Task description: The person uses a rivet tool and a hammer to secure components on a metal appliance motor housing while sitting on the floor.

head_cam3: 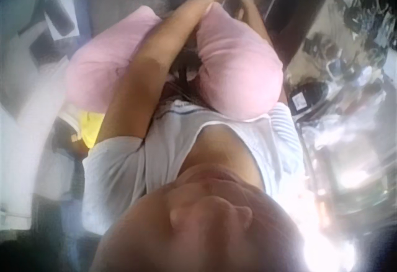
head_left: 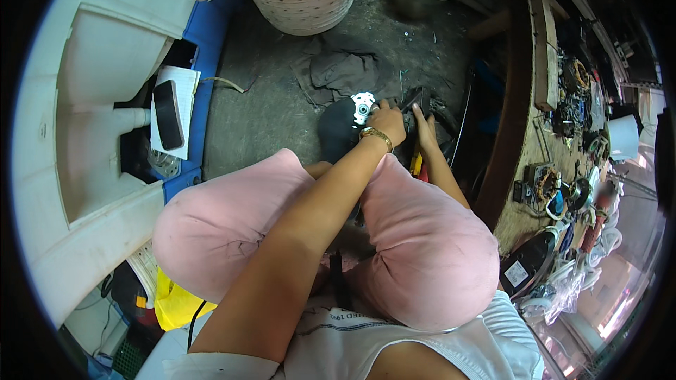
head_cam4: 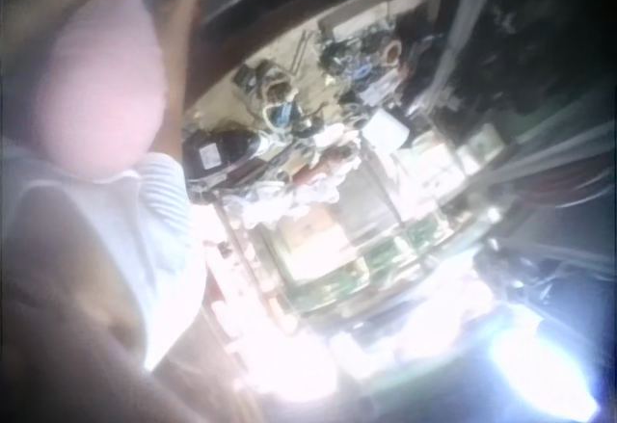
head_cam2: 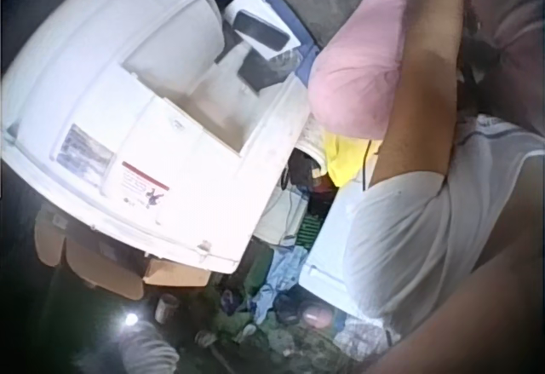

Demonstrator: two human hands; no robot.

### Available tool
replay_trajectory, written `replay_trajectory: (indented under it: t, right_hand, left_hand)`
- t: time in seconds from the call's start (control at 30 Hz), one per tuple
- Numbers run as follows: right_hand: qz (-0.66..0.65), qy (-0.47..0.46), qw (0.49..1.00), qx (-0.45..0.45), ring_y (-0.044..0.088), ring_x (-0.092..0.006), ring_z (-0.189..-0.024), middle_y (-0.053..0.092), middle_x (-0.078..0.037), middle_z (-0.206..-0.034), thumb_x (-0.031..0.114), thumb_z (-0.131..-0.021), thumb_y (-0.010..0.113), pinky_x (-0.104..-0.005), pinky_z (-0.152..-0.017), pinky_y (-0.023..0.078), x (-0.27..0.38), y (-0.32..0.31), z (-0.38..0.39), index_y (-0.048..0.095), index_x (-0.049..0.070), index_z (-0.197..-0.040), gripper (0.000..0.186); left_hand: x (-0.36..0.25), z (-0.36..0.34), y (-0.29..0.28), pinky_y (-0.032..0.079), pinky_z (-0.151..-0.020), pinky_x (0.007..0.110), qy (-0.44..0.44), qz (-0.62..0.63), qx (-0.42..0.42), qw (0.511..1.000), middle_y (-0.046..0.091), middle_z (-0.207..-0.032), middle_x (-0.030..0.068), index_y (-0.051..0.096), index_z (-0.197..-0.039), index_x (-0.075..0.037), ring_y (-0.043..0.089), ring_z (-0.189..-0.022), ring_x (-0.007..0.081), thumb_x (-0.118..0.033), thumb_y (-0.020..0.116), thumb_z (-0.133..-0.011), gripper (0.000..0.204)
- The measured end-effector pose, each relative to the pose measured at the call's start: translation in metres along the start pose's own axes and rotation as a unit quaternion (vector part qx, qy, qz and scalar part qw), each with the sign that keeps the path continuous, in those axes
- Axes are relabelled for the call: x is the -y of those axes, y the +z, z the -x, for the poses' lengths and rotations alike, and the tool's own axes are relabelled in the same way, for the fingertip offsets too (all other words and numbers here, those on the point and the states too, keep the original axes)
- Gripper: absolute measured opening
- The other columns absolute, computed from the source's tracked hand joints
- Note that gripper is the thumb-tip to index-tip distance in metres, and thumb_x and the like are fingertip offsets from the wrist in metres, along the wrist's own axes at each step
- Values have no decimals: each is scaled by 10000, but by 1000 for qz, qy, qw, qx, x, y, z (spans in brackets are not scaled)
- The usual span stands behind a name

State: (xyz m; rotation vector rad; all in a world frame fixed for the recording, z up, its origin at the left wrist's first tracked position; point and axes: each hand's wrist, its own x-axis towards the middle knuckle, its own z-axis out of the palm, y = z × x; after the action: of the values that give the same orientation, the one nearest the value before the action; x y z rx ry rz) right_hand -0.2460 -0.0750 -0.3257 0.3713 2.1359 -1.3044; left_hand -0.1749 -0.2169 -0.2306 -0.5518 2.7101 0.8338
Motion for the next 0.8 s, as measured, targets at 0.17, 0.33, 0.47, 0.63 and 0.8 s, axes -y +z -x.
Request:
replay_trajectory:
  t: [0.17, 0.33, 0.47, 0.63, 0.8]
  right_hand:
    - [243, 91, 964, -53, 245, -514, -1331, 173, -337, -1466, 577, -608, 754, -526, -1093, 257, 34, 24, 10, 13, -37, -1456, 1282]
    - [75, -8, 994, -76, 557, -326, -1129, 530, -297, -1215, 252, -730, 674, -384, -927, 455, 18, -20, -10, 319, -82, -1360, 797]
    - [-96, -2, 990, 102, 536, -165, -655, 544, -52, -752, 123, -756, 562, -294, -590, 448, 52, -44, 19, 534, 22, -1051, 313]
    - [15, -28, 990, 139, 553, -172, -727, 588, -60, -801, 128, -783, 562, -313, -663, 467, 52, -64, -14, 561, 48, -1005, 235]
    - [23, 1, 990, 139, 577, -178, -796, 614, -70, -867, 116, -796, 574, -311, -749, 477, 59, -39, 12, 570, 43, -1064, 278]
  left_hand:
    - [-1, 0, -6, 413, -996, 431, -28, 104, 178, 978, 422, -1310, 284, 571, -1185, 34, 479, -1167, 449, -170, 546, -773, 461]
    - [-2, 1, 14, 474, -772, 292, 23, 444, 137, 885, 647, -932, 136, 594, -1130, 30, 614, -850, 182, -133, 552, -827, 346]
    - [10, 8, 6, 475, -667, 293, -43, 425, -47, 903, 647, -777, 79, 618, -1082, -23, 606, -686, 166, -105, 550, -830, 274]
    - [-6, 11, 20, 491, -686, 330, -22, 360, -7, 933, 662, -809, 111, 635, -1035, -48, 640, -734, 234, -124, 573, -809, 246]
    - [3, 22, 38, 501, -716, 363, -52, 329, -41, 942, 658, -823, 115, 637, -1002, -64, 648, -804, 274, -140, 596, -791, 228]
